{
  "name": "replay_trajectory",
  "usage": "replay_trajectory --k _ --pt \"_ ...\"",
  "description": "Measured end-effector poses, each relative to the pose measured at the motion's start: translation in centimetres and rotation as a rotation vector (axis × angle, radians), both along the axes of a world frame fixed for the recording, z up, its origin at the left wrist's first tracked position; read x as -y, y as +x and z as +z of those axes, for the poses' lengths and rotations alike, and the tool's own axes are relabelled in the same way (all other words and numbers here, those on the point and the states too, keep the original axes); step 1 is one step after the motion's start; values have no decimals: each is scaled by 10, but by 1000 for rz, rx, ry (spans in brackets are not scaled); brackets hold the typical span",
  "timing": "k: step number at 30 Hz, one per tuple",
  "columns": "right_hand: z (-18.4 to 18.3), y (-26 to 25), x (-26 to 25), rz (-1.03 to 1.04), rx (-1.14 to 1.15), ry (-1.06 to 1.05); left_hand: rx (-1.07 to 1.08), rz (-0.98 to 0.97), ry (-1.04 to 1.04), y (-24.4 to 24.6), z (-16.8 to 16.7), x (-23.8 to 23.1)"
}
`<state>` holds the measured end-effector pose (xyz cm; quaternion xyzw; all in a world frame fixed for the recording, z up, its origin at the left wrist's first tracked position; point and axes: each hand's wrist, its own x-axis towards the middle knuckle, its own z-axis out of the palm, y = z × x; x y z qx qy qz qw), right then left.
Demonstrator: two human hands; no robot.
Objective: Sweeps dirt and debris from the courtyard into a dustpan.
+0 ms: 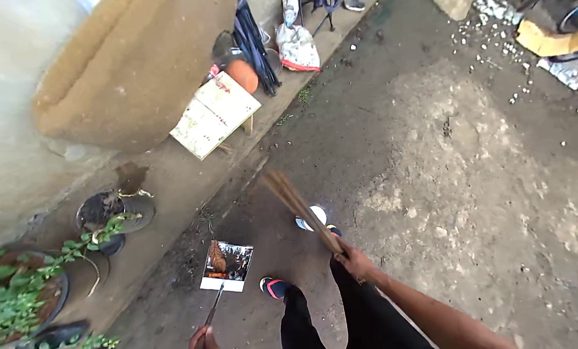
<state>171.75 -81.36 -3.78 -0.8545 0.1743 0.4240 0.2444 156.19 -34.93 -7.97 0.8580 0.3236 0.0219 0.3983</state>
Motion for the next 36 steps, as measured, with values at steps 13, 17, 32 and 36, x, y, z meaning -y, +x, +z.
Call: replay_trajectory --k 13,17,32,36 --pt "-109 337 182 -84 7 -125 -25 -112 29 357 -32 217" --pt "-163 432 162 -371 95 -13 -126 -106 100 457 -70 278" --pt "-97 356 209 76 -238 165 -357 -14 143 575 -99 337" --pt "-134 424 211 -5 -139 -22 -301 -52 134 571 -100 338"
